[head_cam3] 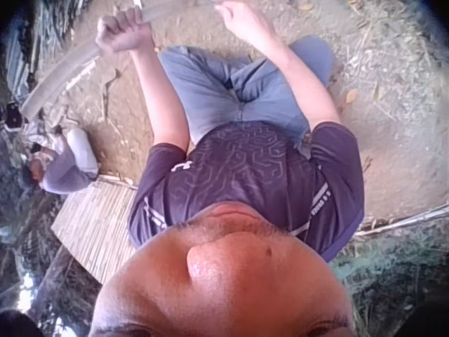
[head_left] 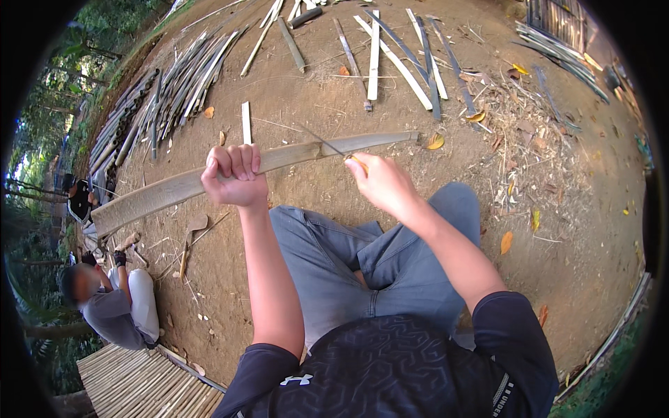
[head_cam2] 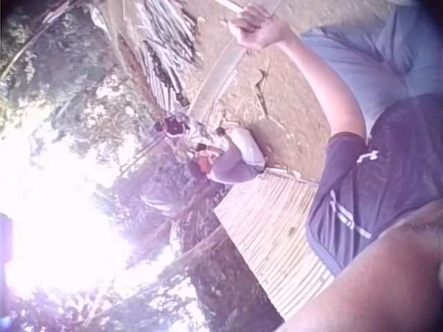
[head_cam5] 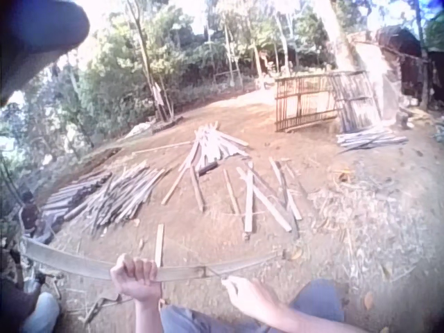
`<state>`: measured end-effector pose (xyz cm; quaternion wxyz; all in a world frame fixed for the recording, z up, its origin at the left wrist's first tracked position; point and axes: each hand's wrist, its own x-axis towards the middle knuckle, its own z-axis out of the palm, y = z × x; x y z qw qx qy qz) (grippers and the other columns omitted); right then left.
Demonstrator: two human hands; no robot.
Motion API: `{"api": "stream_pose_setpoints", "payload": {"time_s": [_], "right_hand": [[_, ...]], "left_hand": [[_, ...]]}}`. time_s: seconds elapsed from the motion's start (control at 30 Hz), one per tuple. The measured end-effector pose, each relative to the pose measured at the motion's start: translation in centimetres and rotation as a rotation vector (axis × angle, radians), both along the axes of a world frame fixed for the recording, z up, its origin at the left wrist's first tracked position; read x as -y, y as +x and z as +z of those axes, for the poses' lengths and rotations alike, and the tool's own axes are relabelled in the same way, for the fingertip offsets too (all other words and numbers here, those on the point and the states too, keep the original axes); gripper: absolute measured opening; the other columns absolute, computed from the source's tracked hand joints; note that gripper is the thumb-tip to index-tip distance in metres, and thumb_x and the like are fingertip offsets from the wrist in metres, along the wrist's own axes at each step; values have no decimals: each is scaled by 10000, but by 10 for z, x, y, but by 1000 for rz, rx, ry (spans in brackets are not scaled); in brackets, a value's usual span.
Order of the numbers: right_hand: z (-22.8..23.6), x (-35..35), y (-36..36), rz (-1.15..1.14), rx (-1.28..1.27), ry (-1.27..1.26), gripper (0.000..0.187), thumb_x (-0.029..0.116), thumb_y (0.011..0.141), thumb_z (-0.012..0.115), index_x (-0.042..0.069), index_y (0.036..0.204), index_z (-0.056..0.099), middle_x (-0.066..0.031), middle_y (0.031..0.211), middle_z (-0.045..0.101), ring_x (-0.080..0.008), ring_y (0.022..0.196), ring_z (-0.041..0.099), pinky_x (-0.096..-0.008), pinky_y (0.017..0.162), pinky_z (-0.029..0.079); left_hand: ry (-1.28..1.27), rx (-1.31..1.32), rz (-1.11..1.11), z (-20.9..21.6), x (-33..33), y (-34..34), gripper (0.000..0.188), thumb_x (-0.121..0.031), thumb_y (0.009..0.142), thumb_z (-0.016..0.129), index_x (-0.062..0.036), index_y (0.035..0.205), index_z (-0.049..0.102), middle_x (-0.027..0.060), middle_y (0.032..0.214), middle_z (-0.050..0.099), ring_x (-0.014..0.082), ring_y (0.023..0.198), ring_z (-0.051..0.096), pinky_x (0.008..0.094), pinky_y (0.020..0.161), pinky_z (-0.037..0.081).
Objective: The person shaves a long strip of bamboo using a small knife while sitting on the ground.
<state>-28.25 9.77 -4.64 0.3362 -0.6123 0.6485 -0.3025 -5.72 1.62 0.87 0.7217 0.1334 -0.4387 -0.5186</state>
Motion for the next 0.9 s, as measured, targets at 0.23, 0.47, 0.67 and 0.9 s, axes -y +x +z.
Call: {"api": "stream_pose_setpoints", "payload": {"time_s": [0.23, 0.47, 0.67, 0.9], "right_hand": [[-79, 19, -48, -286, -258, 87, 400, 364, 1025, 418, 58, 1002, 675, -186, 820, 700, -345, 791, 694, -490, 713, 536], [-3, -18, 6, -155, -235, -109, 354, 362, 1005, 467, 73, 1004, 672, -170, 721, 691, -385, 690, 691, -489, 616, 545], [8, -12, 4, -157, -106, 13, 339, 375, 991, 496, 100, 1065, 680, -206, 751, 684, -398, 715, 683, -495, 659, 540], [-34, -1, -20, -225, -277, -99, 341, 342, 1008, 467, 61, 1013, 659, -193, 748, 695, -361, 666, 699, -468, 599, 560]], "left_hand": [[57, -42, 109, 5, 0, -23, 312, -302, 841, 385, -162, 602, 241, -23, 467, 203, 98, 401, 174, 269, 403, 233], [57, -56, 119, 10, -11, -30, 291, -293, 841, 361, -160, 610, 246, -18, 476, 203, 104, 410, 167, 276, 403, 223], [-11, -17, 79, 11, -22, -35, 308, -313, 841, 374, -159, 610, 239, -20, 477, 197, 102, 407, 166, 276, 406, 224], [20, -23, 83, 11, -23, -42, 315, -314, 838, 391, -160, 609, 238, -22, 472, 197, 98, 403, 171, 273, 407, 228]]}}
